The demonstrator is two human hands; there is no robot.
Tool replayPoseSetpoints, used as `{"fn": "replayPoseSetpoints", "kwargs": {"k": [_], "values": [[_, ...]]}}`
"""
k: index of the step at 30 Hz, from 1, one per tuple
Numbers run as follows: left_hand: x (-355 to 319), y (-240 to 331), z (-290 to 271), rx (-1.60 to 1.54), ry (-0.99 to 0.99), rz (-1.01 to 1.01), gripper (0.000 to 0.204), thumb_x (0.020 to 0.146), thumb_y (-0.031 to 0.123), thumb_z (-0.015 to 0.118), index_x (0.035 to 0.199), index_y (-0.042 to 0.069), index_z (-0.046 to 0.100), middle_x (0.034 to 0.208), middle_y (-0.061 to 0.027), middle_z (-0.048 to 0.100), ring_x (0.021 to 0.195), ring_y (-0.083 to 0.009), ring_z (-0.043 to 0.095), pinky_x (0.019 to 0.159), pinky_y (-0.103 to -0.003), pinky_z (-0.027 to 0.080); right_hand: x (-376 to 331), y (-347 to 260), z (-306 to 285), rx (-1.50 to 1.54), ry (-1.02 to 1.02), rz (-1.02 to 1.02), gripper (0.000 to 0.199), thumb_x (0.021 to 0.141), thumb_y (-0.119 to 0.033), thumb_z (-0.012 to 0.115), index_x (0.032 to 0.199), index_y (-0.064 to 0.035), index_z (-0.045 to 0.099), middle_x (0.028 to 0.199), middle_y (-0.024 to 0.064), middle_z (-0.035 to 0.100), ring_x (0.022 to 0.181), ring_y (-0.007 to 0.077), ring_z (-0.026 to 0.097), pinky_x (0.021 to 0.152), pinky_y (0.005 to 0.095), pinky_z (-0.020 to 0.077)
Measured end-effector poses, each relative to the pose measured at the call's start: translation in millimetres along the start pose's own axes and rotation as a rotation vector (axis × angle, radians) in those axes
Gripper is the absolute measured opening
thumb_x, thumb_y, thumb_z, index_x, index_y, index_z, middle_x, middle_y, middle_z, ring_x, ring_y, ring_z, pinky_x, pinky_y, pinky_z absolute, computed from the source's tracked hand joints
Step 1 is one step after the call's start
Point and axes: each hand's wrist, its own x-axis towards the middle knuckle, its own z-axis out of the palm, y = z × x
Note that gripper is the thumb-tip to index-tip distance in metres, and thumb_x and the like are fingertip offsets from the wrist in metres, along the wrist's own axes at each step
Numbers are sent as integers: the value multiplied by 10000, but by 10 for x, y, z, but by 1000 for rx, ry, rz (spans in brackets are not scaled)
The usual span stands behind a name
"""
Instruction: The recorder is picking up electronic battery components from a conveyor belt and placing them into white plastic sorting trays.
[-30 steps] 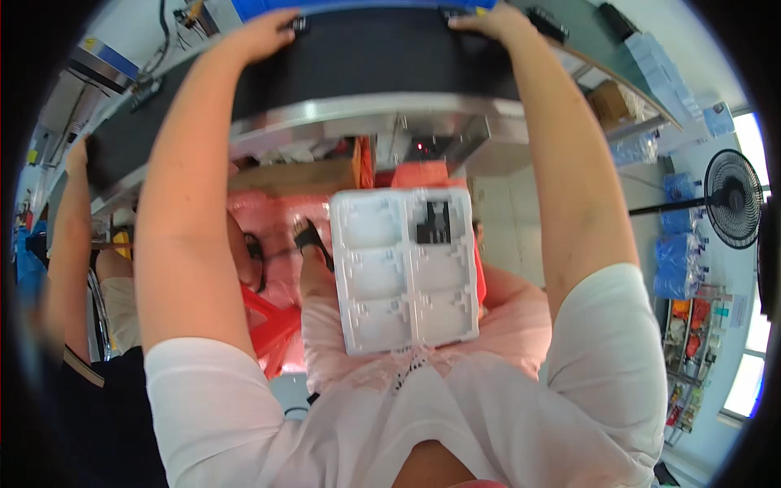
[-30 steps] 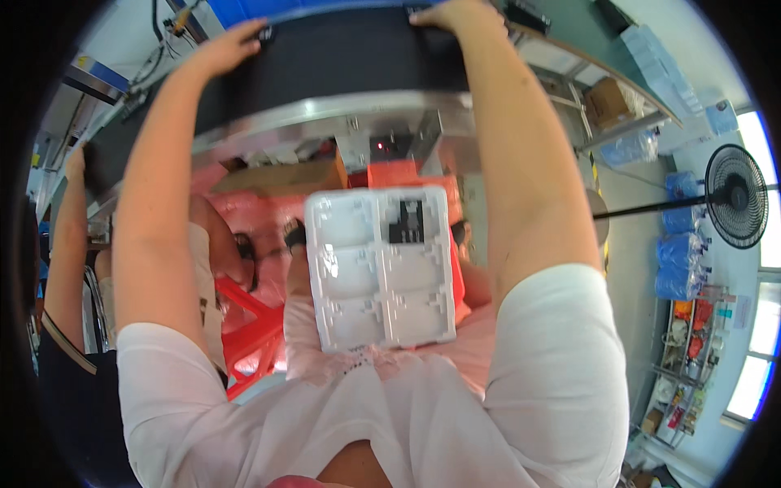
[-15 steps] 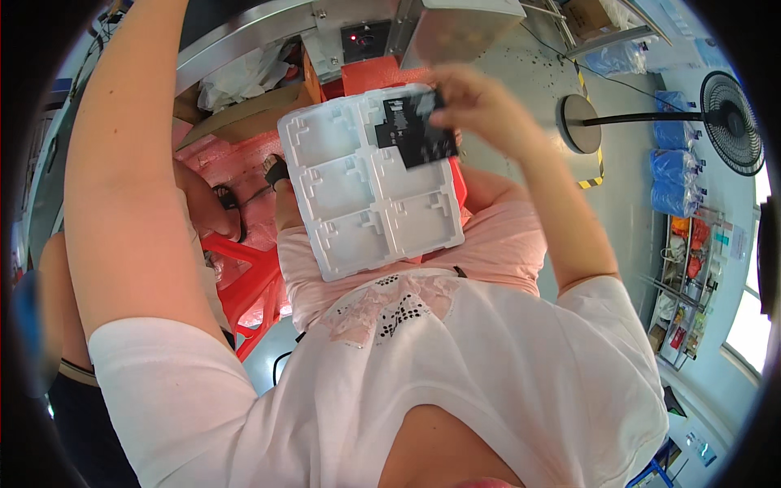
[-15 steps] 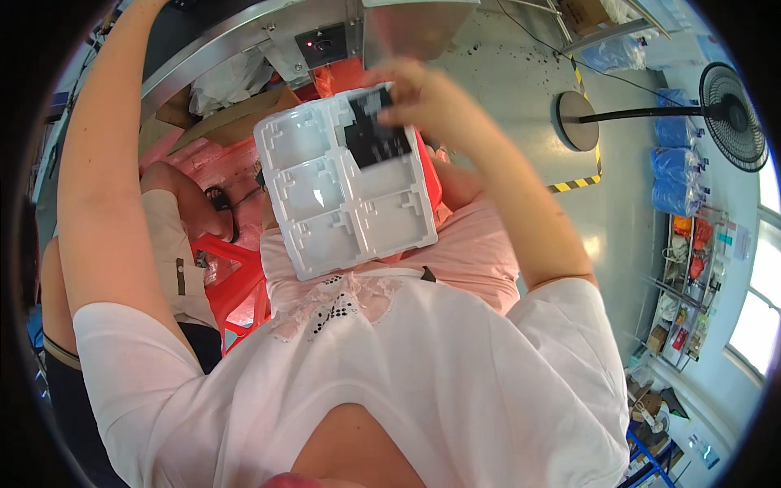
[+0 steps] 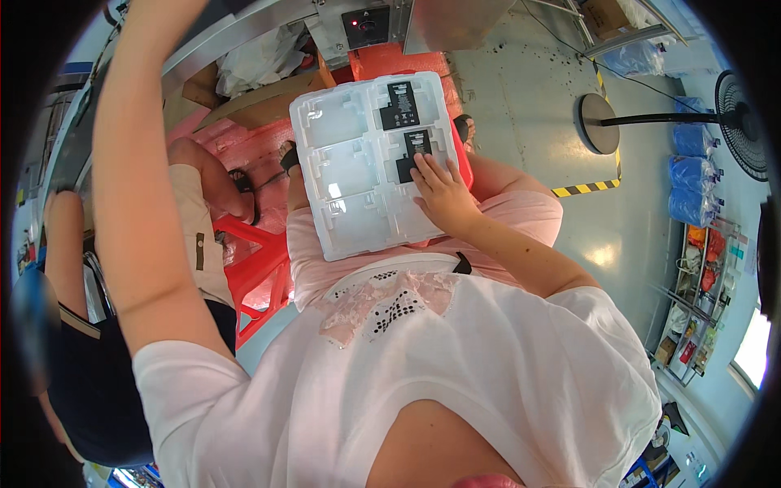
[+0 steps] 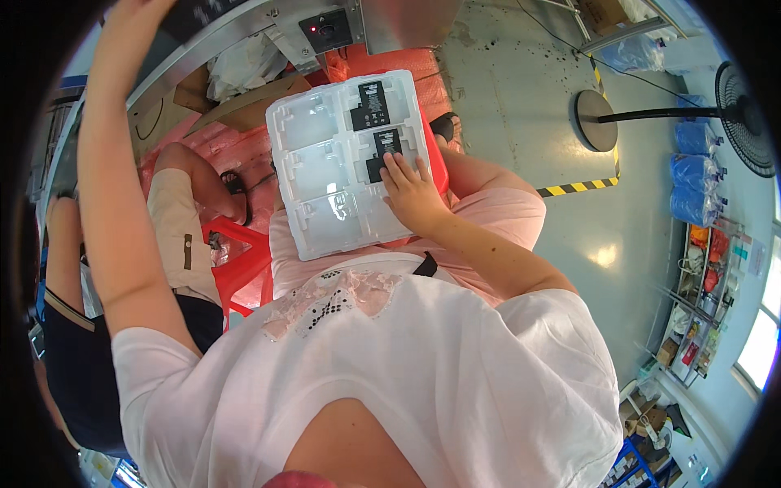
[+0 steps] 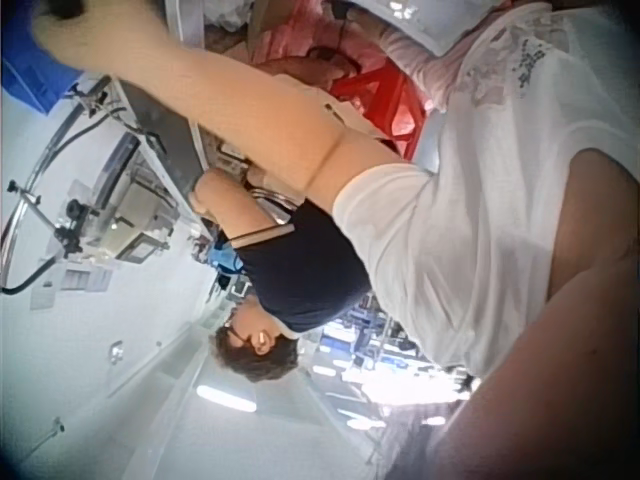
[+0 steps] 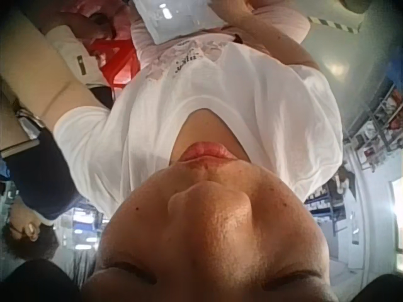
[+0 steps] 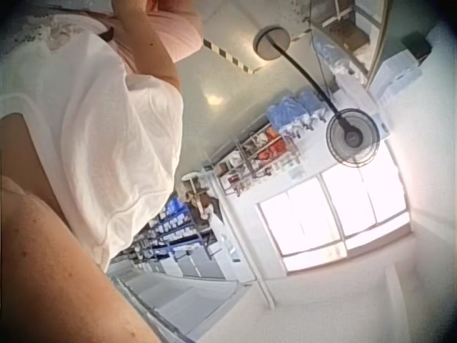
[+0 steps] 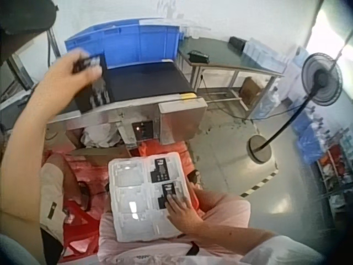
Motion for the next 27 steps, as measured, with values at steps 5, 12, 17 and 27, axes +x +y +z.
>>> {"fn": "replayPoseSetpoints", "kwargs": {"k": [5, 12, 17, 27], "values": [[-914, -322, 869, -590, -324, -260, 343, 790, 262, 672, 1029, 27, 598, 861, -16, 616, 784, -82, 545, 721, -231, 428, 163, 186, -50, 204, -62, 107, 395, 818, -214, 569, 1179, -65, 509, 1272, 117, 454, 1196, 285, 410, 986, 468, 312], [-1601, -1357, 2193, -483, -362, -501, 375, 716, 266, 714, 955, -2, 607, 804, -134, 636, 706, -202, 603, 661, -308, 462, 802, 389, 158, 76, 76, 71, 387, 839, -195, 538, 1208, -91, 486, 1320, 81, 411, 1215, 252, 394, 965, 492, 324], [-1660, -1261, 2394, -149, -294, -300, 533, 686, 302, 736, 1112, 34, 558, 1024, -137, 584, 942, -266, 572, 806, -362, 447, 781, 428, 154, -24, -34, 75, 400, 849, -216, 526, 1227, -96, 471, 1332, 61, 397, 1233, 246, 372, 969, 509, 310], [-1995, -1216, 2501, 197, -76, -402, 907, 675, 560, 657, 1353, 97, 272, 1329, -248, 281, 1246, -394, 273, 984, -549, 242, 226, 162, 113, 24, -26, 119, 494, 834, -287, 542, 1268, -70, 448, 1382, 83, 347, 1282, 239, 320, 1029, 522, 225]]}}
